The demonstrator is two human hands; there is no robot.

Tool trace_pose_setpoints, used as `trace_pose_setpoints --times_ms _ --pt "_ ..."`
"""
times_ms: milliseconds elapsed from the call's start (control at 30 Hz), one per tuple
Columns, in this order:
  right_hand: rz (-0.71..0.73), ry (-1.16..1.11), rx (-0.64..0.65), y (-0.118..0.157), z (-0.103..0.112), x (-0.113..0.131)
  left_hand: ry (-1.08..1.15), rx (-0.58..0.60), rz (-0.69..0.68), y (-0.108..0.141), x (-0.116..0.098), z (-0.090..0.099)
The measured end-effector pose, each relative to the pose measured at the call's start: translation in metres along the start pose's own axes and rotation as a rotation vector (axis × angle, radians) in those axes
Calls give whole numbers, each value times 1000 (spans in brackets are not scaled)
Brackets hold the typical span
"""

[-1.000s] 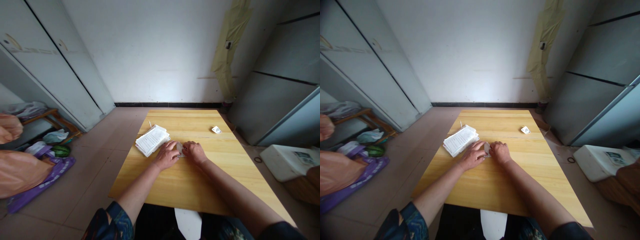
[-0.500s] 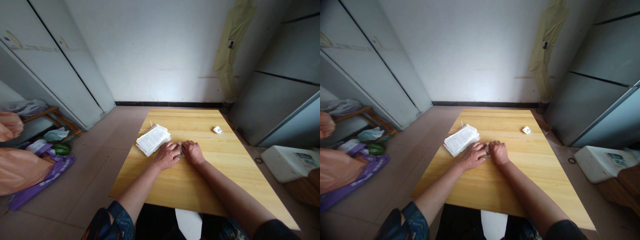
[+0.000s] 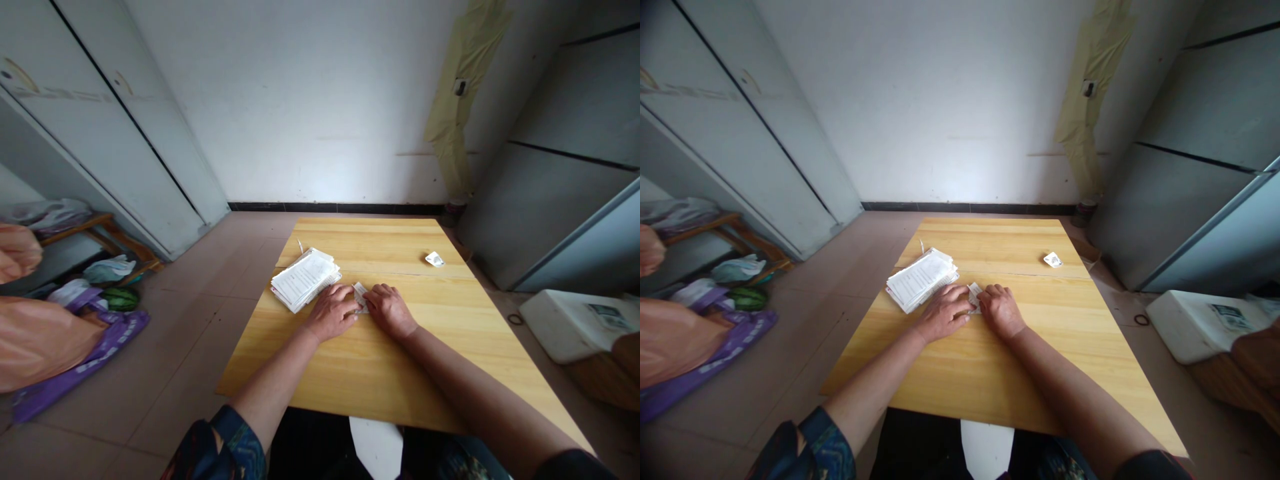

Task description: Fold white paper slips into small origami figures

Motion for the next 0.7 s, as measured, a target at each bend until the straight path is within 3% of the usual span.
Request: trace_pose_setpoints --times_ms 167,333,700 --pt "5 22 31 0 0 2 -72 -38 9 3 -8 3" --pt "1 35 38 -1 1 3 -161 28 -53 1 -14 5" --pt "37 -74 -13 11 2 -10 -127 52 -49 2 -6 2"
Point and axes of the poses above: each hand's wrist, its own y-axis away from the middle knuckle, its own z-axis out of the back of the hand, x = y × z, the point moved 3 cm from there along -y, towards the middle knuckle, and after that the axes turned 7 degrees about x, right-handed, at the moved point
